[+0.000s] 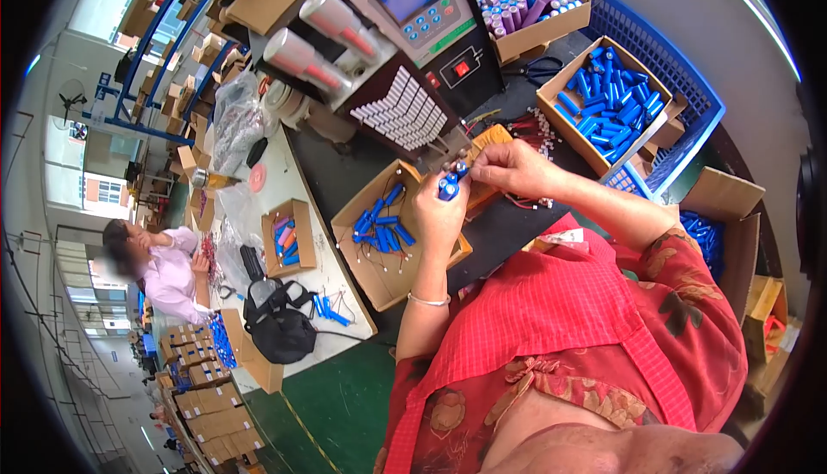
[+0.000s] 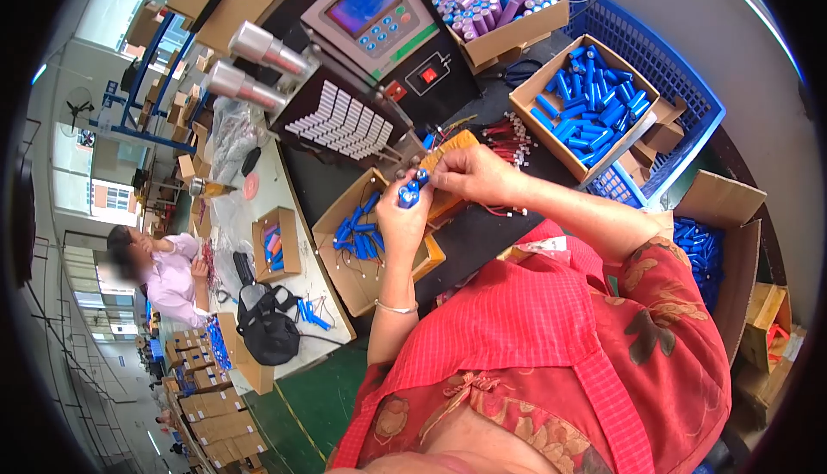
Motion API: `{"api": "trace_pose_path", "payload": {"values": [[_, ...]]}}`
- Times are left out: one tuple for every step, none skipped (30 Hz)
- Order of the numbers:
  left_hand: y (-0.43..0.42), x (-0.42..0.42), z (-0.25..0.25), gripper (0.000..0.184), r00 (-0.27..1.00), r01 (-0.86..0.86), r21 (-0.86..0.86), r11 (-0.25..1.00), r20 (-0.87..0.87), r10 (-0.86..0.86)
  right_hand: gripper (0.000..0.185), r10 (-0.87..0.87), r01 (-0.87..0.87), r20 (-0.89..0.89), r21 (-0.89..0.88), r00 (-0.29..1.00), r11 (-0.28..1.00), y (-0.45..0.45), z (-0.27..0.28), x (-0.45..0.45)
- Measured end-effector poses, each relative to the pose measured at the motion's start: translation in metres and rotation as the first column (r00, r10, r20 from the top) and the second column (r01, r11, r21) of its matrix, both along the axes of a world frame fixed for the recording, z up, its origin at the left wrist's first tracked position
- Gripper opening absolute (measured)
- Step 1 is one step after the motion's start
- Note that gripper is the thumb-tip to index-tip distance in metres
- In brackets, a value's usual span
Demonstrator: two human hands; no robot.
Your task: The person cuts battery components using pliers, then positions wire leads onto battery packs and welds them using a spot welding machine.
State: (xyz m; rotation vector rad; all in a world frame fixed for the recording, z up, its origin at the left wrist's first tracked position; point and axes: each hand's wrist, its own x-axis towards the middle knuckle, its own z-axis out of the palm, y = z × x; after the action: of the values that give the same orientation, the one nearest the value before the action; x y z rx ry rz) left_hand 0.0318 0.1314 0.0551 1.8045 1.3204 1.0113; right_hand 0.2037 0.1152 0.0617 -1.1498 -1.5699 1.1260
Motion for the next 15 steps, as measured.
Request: {"api": "trace_pose_path", "payload": {"values": [[0.004, -0.006, -0.009, 0.029, 0.993, 0.021, 0.141, 0.99, -0.115, -0.005, 0.021, -0.002, -0.003, -0.114, -0.045, 0.994, 0.999, -0.003, -0.002, -0.003], [0.007, -0.007, -0.015, 0.026, 0.997, 0.043, 0.232, 0.972, -0.068, -0.028, 0.02, -0.011, -0.001, -0.097, -0.119, 0.995, 0.993, -0.011, 0.02, -0.001], [0.007, -0.01, -0.024, 0.023, 0.995, 0.048, 0.184, 0.982, 0.074, -0.063, 0.02, -0.042, 0.04, 0.009, 0.116, 0.999, 0.992, -0.006, 0.001, 0.001], [-0.005, -0.006, -0.011, 0.022, 0.98, 0.012, 0.188, 0.982, 0.192, -0.048, 0.02, -0.015, 0.014, -0.078, -0.01, 0.997, 1.0, -0.011, 0.008, 0.003], [-0.022, -0.005, 0.004, 0.023, 0.901, -0.033, -0.178, 0.983, 0.421, 0.107, 0.02, -0.05, 0.047, -0.065, -0.039, 0.997, 0.998, -0.016, 0.012, 0.005], [-0.031, -0.014, 0.011, 0.024, 0.793, 0.076, -0.375, 0.924, 0.585, 0.172, 0.018, -0.026, 0.024, -0.1, -0.015, 0.995, 1.0, -0.018, 0.008, 0.007], [-0.039, -0.017, 0.013, 0.022, 0.66, 0.206, -0.427, 0.88, 0.725, 0.197, 0.016, -0.021, 0.022, -0.108, 0.012, 0.994, 1.0, -0.02, 0.008, 0.008], [-0.046, -0.022, 0.011, 0.02, 0.581, 0.307, -0.518, 0.798, 0.767, 0.274, 0.015, 0.018, -0.011, -0.102, 0.07, 0.995, 0.998, -0.022, 0.012, 0.011], [-0.052, -0.021, 0.009, 0.019, 0.498, 0.382, -0.592, 0.71, 0.779, 0.382, 0.014, 0.044, -0.039, -0.055, 0.094, 0.997, 0.995, -0.024, 0.018, 0.013], [-0.056, -0.025, 0.007, 0.019, 0.47, 0.468, -0.635, 0.615, 0.768, 0.435, 0.013, 0.049, -0.051, 0.012, 0.191, 0.999, 0.98, -0.025, 0.018, 0.014], [-0.057, -0.028, -0.002, 0.02, 0.458, 0.531, -0.626, 0.57, 0.779, 0.429, 0.012, 0.077, -0.093, 0.075, 0.236, 0.994, 0.967, -0.027, 0.021, 0.014], [-0.057, -0.027, -0.006, 0.02, 0.444, 0.561, -0.642, 0.522, 0.766, 0.464, 0.012, 0.11, -0.14, 0.139, 0.232, 0.984, 0.963, -0.03, 0.026, 0.014], [-0.055, -0.026, -0.007, 0.022, 0.419, 0.623, -0.616, 0.482, 0.783, 0.459, 0.011, 0.143, -0.199, 0.207, 0.281, 0.968, 0.939, -0.033, 0.031, 0.013], [-0.058, -0.025, -0.008, 0.022, 0.441, 0.585, -0.654, 0.479, 0.753, 0.489, 0.011, 0.203, -0.269, 0.235, 0.296, 0.951, 0.917, -0.036, 0.035, 0.011], [-0.06, -0.026, -0.012, 0.023, 0.461, 0.576, -0.678, 0.458, 0.731, 0.503, 0.01, 0.251, -0.326, 0.263, 0.298, 0.931, 0.897, -0.041, 0.039, 0.01]]}}
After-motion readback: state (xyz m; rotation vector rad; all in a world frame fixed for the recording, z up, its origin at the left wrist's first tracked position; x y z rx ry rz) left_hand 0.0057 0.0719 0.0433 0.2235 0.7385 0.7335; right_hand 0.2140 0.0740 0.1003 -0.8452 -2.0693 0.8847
